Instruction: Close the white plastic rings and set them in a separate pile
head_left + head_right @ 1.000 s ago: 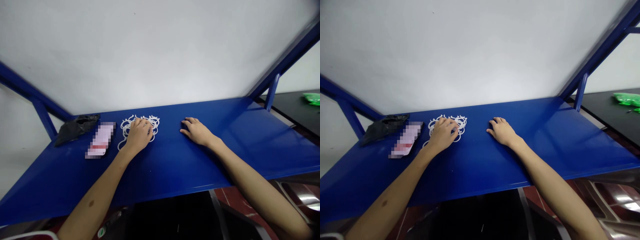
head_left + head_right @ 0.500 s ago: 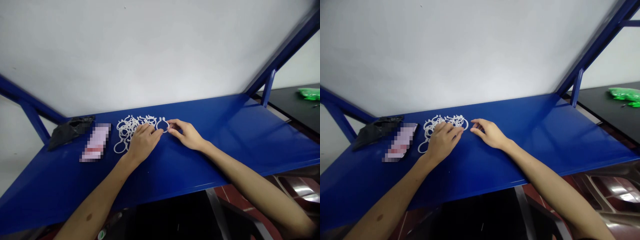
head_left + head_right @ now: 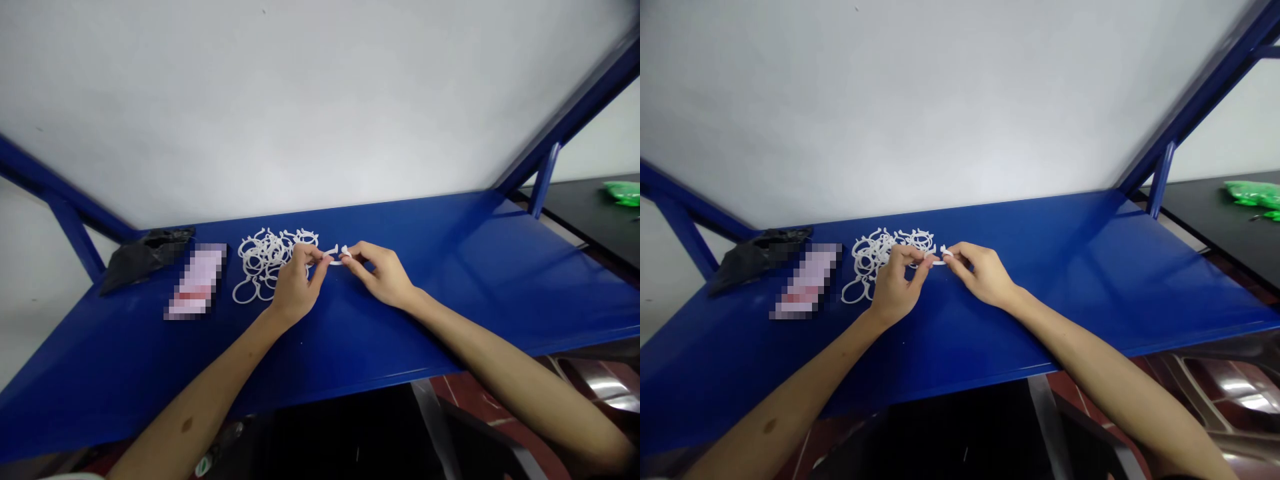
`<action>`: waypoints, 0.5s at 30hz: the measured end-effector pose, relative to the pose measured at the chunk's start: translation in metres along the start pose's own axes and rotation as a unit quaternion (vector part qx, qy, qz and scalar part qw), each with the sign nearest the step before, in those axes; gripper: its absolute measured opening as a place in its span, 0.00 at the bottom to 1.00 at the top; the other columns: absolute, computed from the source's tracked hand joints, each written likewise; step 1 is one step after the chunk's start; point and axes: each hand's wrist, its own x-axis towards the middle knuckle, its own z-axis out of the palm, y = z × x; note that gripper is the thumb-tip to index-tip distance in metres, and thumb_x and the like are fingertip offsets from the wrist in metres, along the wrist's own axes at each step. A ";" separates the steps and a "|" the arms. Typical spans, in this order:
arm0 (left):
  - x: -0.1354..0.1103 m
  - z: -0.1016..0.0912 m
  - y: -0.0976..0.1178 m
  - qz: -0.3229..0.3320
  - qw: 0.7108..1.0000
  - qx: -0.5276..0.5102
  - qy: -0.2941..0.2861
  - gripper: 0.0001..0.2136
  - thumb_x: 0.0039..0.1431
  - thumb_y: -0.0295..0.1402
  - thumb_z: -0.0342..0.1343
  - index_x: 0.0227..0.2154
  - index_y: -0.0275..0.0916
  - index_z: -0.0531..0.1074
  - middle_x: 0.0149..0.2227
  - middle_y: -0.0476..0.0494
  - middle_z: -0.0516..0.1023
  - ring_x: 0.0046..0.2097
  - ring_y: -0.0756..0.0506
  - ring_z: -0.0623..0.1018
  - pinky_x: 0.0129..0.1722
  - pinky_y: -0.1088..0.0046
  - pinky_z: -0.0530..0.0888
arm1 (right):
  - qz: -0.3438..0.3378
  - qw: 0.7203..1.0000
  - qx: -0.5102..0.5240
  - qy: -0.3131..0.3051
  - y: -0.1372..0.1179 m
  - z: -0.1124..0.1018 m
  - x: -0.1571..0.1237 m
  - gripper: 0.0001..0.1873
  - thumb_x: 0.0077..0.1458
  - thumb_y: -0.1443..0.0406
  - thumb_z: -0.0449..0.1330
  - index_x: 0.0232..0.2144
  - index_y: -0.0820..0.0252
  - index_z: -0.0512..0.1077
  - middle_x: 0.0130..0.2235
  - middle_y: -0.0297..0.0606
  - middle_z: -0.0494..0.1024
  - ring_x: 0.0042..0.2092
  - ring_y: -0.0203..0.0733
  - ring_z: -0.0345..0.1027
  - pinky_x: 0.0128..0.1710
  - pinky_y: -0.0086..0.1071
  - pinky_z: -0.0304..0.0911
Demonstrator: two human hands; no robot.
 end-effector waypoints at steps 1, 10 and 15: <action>0.001 -0.001 0.001 -0.006 1.000 -0.008 0.004 0.08 0.65 0.29 0.57 0.42 0.43 0.63 0.36 0.50 0.80 0.37 0.48 0.83 0.37 0.73 0.78 | -0.014 1.000 -0.003 0.003 0.000 0.000 0.000 0.09 0.67 0.60 0.56 0.36 0.58 0.73 0.33 0.35 0.77 0.32 0.35 0.70 0.33 0.30 0.65; 0.007 -0.004 0.004 -0.070 0.993 -0.065 -0.070 0.03 0.66 0.32 0.56 0.41 0.43 0.71 0.37 0.48 0.84 0.39 0.47 0.83 0.39 0.69 0.79 | 0.075 0.991 0.101 0.044 0.003 0.004 -0.002 0.13 0.62 0.56 0.62 0.43 0.57 0.75 0.34 0.37 0.80 0.31 0.37 0.74 0.34 0.32 0.70; 0.008 -0.007 0.008 -0.081 0.990 -0.086 -0.078 0.03 0.67 0.34 0.55 0.38 0.42 0.73 0.33 0.49 0.84 0.35 0.48 0.83 0.35 0.73 0.78 | 0.065 0.993 0.100 0.023 0.002 0.002 -0.002 0.11 0.61 0.56 0.63 0.38 0.57 0.77 0.33 0.36 0.81 0.30 0.36 0.73 0.32 0.31 0.68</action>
